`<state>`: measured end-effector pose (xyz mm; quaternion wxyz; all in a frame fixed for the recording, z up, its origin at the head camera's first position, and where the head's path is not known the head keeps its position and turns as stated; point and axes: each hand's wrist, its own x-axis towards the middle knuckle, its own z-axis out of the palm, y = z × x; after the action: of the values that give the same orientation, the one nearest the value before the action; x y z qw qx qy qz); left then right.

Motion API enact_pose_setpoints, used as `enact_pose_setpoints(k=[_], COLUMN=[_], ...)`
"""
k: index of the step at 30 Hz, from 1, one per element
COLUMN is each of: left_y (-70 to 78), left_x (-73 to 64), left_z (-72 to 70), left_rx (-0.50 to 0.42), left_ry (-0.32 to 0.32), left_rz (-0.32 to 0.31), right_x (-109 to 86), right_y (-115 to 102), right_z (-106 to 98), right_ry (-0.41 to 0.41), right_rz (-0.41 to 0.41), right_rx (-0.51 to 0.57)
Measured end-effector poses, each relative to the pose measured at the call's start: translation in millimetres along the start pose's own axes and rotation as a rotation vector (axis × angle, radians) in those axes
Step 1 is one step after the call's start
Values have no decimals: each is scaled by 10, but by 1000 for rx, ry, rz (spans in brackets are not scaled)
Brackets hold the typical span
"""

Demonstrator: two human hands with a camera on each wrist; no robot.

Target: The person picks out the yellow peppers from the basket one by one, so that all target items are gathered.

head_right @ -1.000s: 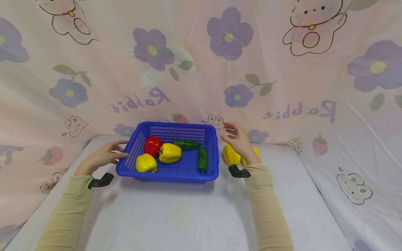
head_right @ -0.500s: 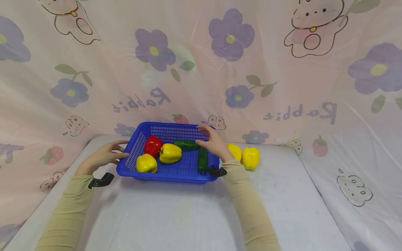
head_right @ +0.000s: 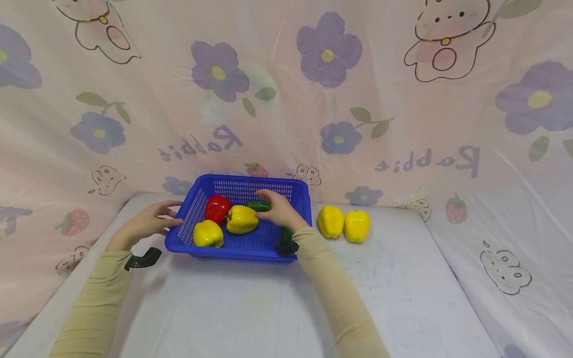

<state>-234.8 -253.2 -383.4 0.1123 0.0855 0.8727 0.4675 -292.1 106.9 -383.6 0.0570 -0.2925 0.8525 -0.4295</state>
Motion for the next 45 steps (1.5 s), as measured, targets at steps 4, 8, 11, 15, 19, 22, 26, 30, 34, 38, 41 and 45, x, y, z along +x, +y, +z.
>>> enact_pose_setpoints(k=[4,8,11,15,19,22,26,30,34,38,41,45], left_y=[-3,3,2,-5,-4,-2,-5,-16,-25,-26,-24,-21], left_x=[-6,-7,-2,5,17,25,25,21,15,17,23,27], left_z=[-1,4,8,6,5,4,1,1,2,3,3,-3], left_rx=[-3,4,9,10,10,5,3,-1,0,-4,-18,-27], left_ry=[1,6,7,8,5,1,0,0,1,1,-5,-12], left_rz=[-4,-4,-6,-6,-6,-6,-2,-2,-10,-14,-3,4], right_x=[57,96,125,171,216,244,277,299,311,329,348,374], right_y=[-40,-75,-86,-105,-118,-124,-131,-153,-194,-227,-226,-207], right_z=[64,95,105,112,122,138,165,194,220,240,252,271], right_ry=[-38,-70,-89,-127,-172,-193,-203,-209,-221,-243,-251,-255], right_rz=[27,63,68,78,116,140,157,176,182,182,191,202], right_rx=[-6,-6,-6,-24,-44,-48,-53,-64,-80,-103,-108,-102])
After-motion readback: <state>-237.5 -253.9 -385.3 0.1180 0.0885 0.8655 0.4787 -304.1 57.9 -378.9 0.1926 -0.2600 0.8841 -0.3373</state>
